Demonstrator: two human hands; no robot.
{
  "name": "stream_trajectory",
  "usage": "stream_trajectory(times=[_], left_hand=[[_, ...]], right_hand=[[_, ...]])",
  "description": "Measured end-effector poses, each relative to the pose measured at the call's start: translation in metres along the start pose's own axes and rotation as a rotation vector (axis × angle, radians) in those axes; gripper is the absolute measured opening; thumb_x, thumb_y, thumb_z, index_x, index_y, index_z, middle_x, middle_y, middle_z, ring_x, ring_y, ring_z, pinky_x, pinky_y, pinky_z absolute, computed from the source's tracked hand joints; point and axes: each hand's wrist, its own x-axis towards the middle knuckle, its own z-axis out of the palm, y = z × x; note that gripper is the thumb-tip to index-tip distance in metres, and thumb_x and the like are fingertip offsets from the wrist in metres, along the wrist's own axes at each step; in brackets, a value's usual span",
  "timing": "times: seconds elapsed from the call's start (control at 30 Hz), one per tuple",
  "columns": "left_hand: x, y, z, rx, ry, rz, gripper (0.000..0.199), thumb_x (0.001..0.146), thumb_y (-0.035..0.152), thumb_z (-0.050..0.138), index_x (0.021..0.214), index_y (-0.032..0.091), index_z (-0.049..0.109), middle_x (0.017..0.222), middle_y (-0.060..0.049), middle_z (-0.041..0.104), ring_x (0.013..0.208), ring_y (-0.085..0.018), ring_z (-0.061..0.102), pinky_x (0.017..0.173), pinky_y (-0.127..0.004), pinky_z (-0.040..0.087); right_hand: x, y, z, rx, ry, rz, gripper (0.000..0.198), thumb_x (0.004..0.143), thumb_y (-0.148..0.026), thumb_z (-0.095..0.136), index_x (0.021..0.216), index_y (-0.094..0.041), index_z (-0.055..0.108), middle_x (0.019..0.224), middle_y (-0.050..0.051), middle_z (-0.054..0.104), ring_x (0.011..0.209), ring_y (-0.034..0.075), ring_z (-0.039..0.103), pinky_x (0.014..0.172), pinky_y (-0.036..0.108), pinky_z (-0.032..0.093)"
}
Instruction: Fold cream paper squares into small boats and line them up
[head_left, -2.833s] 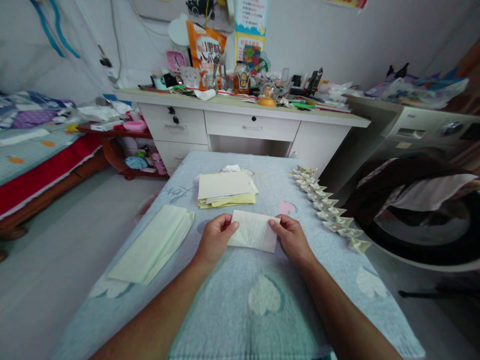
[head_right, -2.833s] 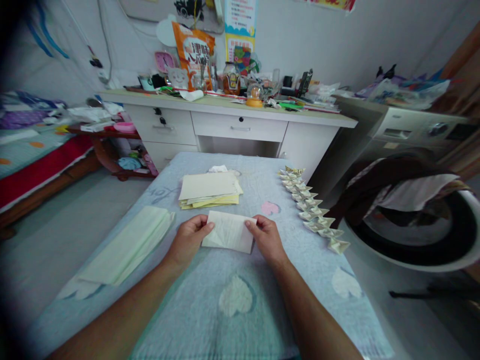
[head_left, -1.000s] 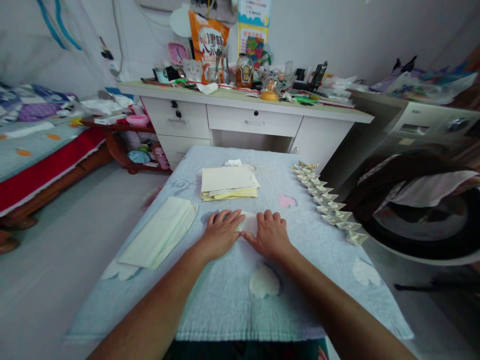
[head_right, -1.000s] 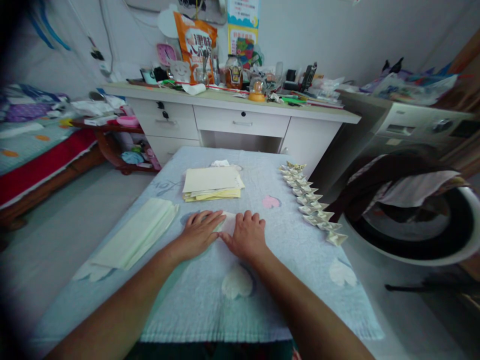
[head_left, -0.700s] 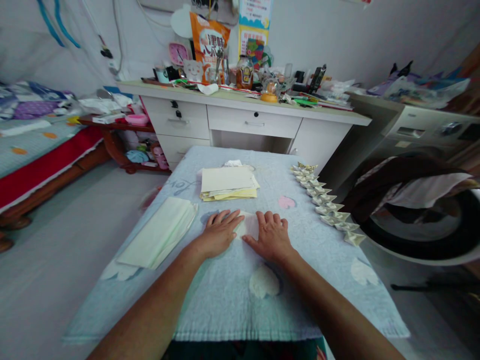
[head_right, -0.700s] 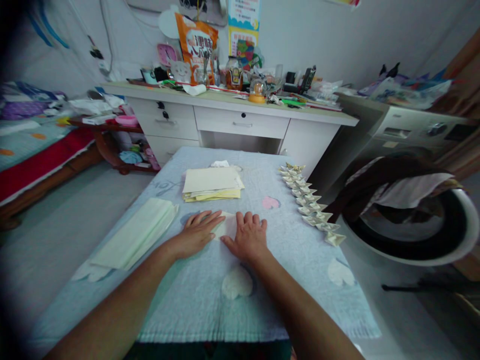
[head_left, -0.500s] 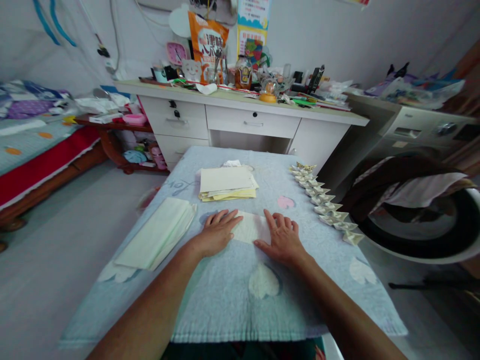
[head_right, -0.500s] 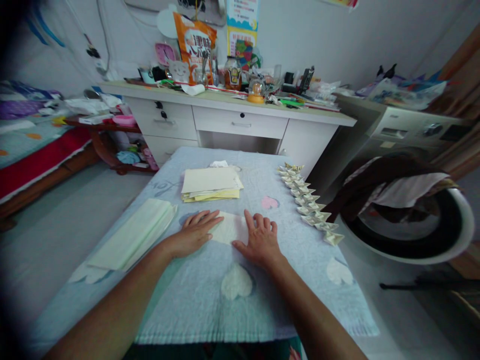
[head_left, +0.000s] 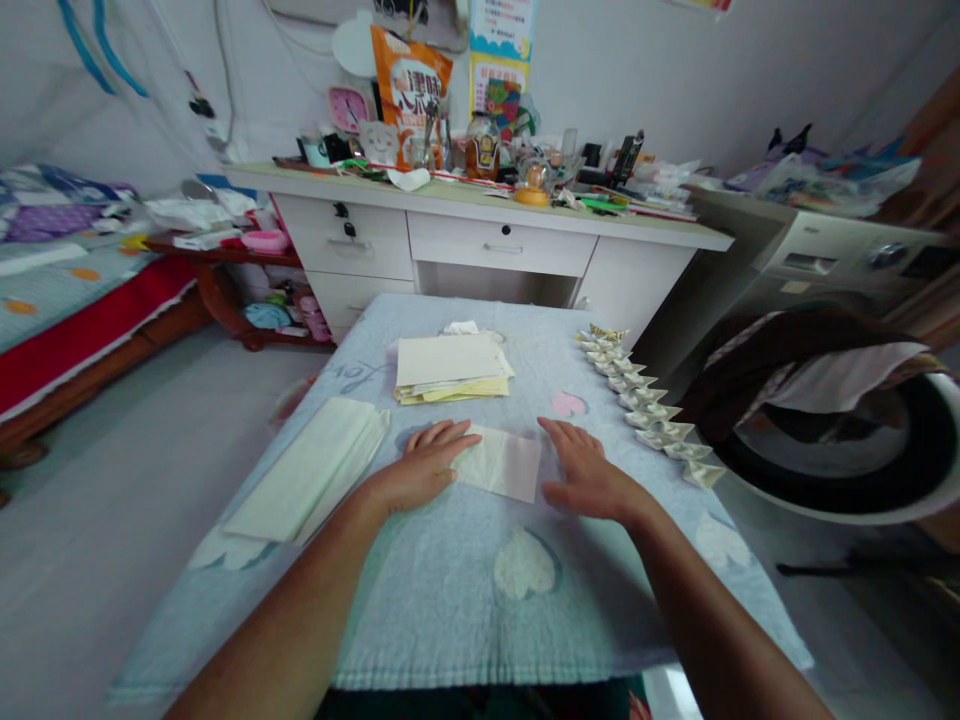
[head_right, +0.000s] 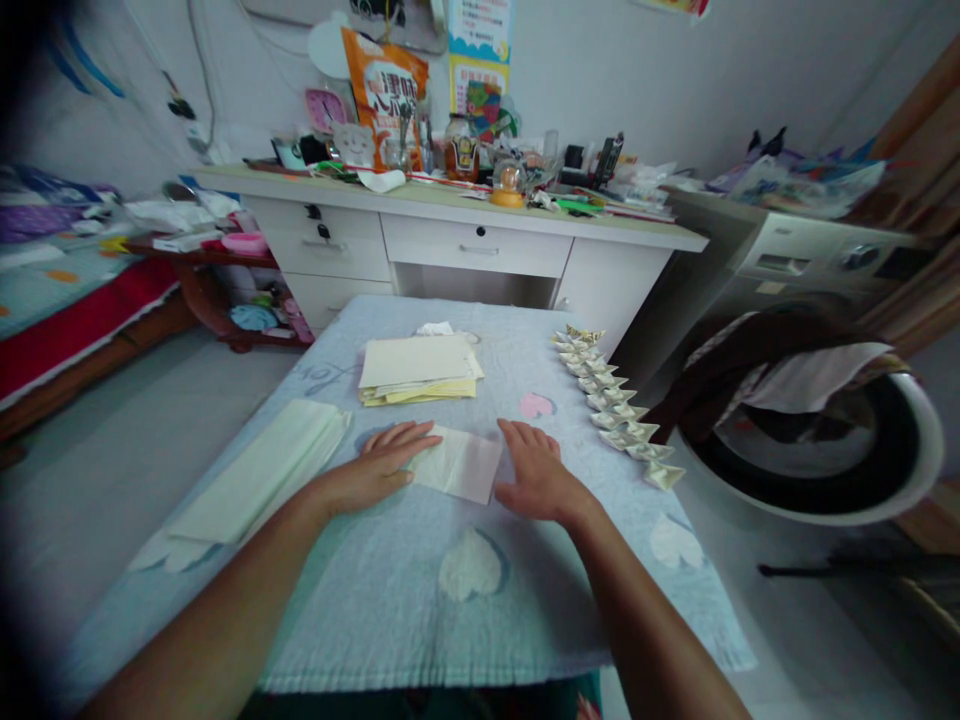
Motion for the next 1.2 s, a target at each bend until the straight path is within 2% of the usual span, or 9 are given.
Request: stream_trajectory(times=[0.1,0.27,0.5,0.63,0.73,0.8,0.97,1.03,1.2], left_hand=[[0.000,0.002,-0.001,-0.014,0.008,-0.007,0.068,0.077,0.011,0.040,0.143,0.031,0.033,0.157,-0.002,0.021,0.144,-0.024,0.013,0.113,-0.054,0.012],[0.001,0.002,0.000,-0.030,0.024,0.008,0.072,0.075,0.011,0.041,0.144,0.028,0.030,0.157,-0.005,0.021,0.144,-0.024,0.014,0.113,-0.053,0.013],[0.001,-0.003,0.002,-0.010,0.048,0.014,0.072,0.075,0.011,0.040,0.143,0.030,0.032,0.156,-0.003,0.022,0.143,-0.023,0.017,0.113,-0.051,0.015],[0.005,-0.009,0.004,-0.028,0.115,0.022,0.073,0.072,0.008,0.039,0.142,0.031,0.034,0.152,-0.001,0.032,0.140,-0.021,0.024,0.113,-0.047,0.020],[0.012,-0.010,0.009,-0.205,0.258,-0.014,0.069,0.072,0.007,0.039,0.139,0.025,0.039,0.146,-0.006,0.041,0.136,-0.022,0.032,0.112,-0.045,0.023],[0.016,-0.008,0.013,-0.471,0.358,-0.017,0.064,0.075,0.011,0.044,0.139,0.020,0.039,0.142,-0.011,0.045,0.132,-0.024,0.039,0.110,-0.044,0.028],[0.021,0.009,0.024,-1.158,0.375,0.098,0.085,0.074,0.030,0.066,0.144,0.019,0.019,0.123,-0.015,0.060,0.108,-0.025,0.061,0.094,-0.043,0.046],[0.022,0.017,0.029,-1.269,0.402,0.089,0.094,0.069,0.031,0.072,0.144,0.020,0.017,0.117,-0.013,0.063,0.098,-0.023,0.065,0.090,-0.040,0.049],[0.027,0.024,0.036,-1.283,0.457,0.026,0.083,0.068,0.025,0.072,0.137,0.020,0.027,0.107,-0.010,0.068,0.093,-0.022,0.067,0.083,-0.036,0.052]], right_hand=[[0.018,-0.015,0.003,0.042,0.029,-0.020,0.062,0.086,-0.041,0.049,0.140,-0.014,0.036,0.136,0.015,0.046,0.120,0.028,0.041,0.099,0.043,0.028],[0.037,-0.033,0.024,-0.032,0.146,0.065,0.041,0.087,-0.050,0.051,0.114,-0.020,0.059,0.111,0.011,0.056,0.104,0.027,0.046,0.087,0.040,0.033],[0.042,-0.028,0.034,0.161,0.250,0.103,0.014,0.082,-0.028,0.058,0.092,-0.018,0.060,0.095,0.005,0.061,0.091,0.020,0.051,0.080,0.032,0.035],[0.042,-0.016,0.032,0.387,0.298,0.090,0.007,0.079,-0.024,0.055,0.084,-0.018,0.056,0.080,0.000,0.060,0.075,0.015,0.053,0.070,0.027,0.037],[0.041,-0.008,0.032,0.618,0.369,0.085,0.012,0.077,-0.030,0.056,0.076,-0.019,0.050,0.073,-0.002,0.055,0.069,0.014,0.051,0.063,0.024,0.037],[0.041,-0.007,0.032,0.811,0.409,0.093,0.018,0.077,-0.035,0.057,0.075,-0.020,0.047,0.071,-0.003,0.052,0.065,0.013,0.049,0.058,0.023,0.036],[0.041,-0.017,0.034,1.173,0.447,0.119,0.027,0.075,-0.041,0.061,0.075,-0.022,0.043,0.067,-0.005,0.048,0.056,0.011,0.044,0.051,0.021,0.034],[0.041,-0.022,0.035,1.236,0.439,0.112,0.027,0.074,-0.040,0.063,0.076,-0.022,0.043,0.066,-0.006,0.047,0.055,0.011,0.043,0.050,0.021,0.034],[0.041,-0.026,0.038,1.281,0.402,0.085,0.027,0.075,-0.040,0.062,0.083,-0.022,0.044,0.070,-0.004,0.052,0.059,0.011,0.047,0.053,0.022,0.037]])
